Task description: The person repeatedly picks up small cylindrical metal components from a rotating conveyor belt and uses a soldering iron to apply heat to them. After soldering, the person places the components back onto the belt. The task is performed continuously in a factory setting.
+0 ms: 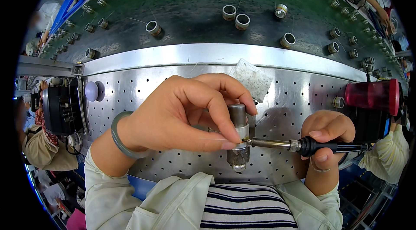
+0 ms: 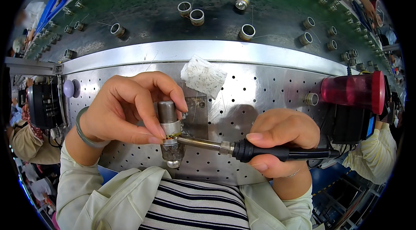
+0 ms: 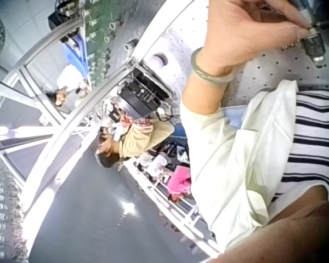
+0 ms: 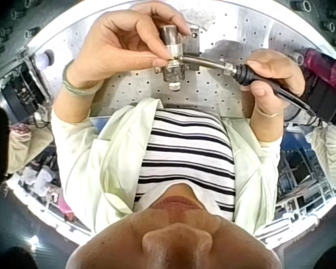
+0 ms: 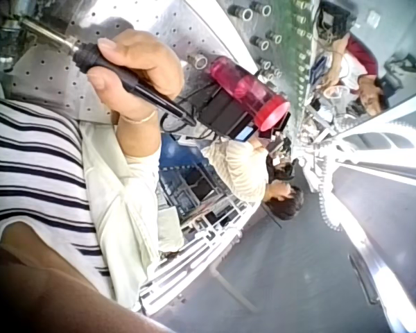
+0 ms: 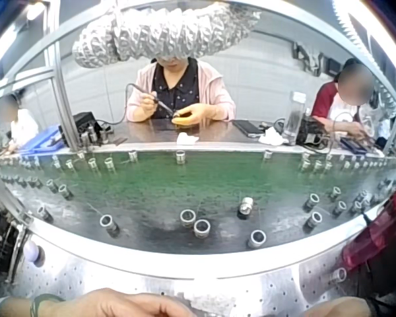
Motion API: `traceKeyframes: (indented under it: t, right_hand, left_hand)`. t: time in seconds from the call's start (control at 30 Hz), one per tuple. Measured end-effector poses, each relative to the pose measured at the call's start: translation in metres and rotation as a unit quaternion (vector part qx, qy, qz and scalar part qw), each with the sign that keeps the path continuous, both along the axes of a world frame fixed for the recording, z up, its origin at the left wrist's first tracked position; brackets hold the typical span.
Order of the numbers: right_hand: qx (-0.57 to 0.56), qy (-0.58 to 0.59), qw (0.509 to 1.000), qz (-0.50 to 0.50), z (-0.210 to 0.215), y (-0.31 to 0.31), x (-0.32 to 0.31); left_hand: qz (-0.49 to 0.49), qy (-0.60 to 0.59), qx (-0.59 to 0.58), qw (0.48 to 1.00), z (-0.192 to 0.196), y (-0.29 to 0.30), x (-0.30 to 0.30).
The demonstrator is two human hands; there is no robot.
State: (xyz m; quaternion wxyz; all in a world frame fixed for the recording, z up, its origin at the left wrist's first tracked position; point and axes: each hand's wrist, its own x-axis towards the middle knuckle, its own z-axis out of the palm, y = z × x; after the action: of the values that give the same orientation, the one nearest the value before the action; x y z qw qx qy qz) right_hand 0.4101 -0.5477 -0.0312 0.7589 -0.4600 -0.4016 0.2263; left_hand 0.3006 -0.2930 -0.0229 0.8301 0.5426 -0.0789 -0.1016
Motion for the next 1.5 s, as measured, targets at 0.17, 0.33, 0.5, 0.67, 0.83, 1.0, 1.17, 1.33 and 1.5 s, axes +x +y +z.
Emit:
traceKeyframes:
  t: [0.17,0.33,0.5,0.67,0.83,1.0,1.17,1.33,1.5]
  right_hand:
    - [0.003,-0.017,1.000,0.026,0.000,-0.002,0.005]
    - [0.012,-0.037,0.999,0.035,0.000,-0.001,0.007]
    - [0.006,-0.053,0.998,0.026,0.001,-0.001,0.007]
    - [0.020,-0.019,1.000,-0.013,0.001,-0.006,0.009]
    - [0.030,0.025,0.999,-0.015,0.002,-0.006,0.007]
    - [0.024,0.034,0.999,-0.017,0.003,0.000,0.002]
    - [-0.003,0.025,0.999,-0.034,0.004,0.000,0.001]
    - [-0.008,0.056,0.997,-0.053,0.007,-0.001,0.000]
    - [0.013,0.063,0.997,-0.032,0.005,-0.001,0.000]
  left_hand:
    - [0.010,0.114,-0.037,0.993,0.012,-0.002,0.005]
    - [-0.008,0.138,-0.031,0.990,0.015,-0.001,0.008]
    - [0.003,0.140,-0.027,0.990,0.017,-0.005,0.009]
    - [-0.009,0.179,-0.058,0.982,0.018,-0.003,0.010]
    - [-0.013,0.140,-0.072,0.987,0.007,0.000,0.013]
    - [-0.032,0.197,-0.086,0.976,0.005,0.002,0.012]
    - [-0.028,0.190,-0.053,0.980,0.006,0.000,0.012]
    - [-0.021,0.188,-0.094,0.977,0.009,-0.003,0.012]
    - [-0.028,0.172,-0.105,0.979,0.007,-0.007,0.013]
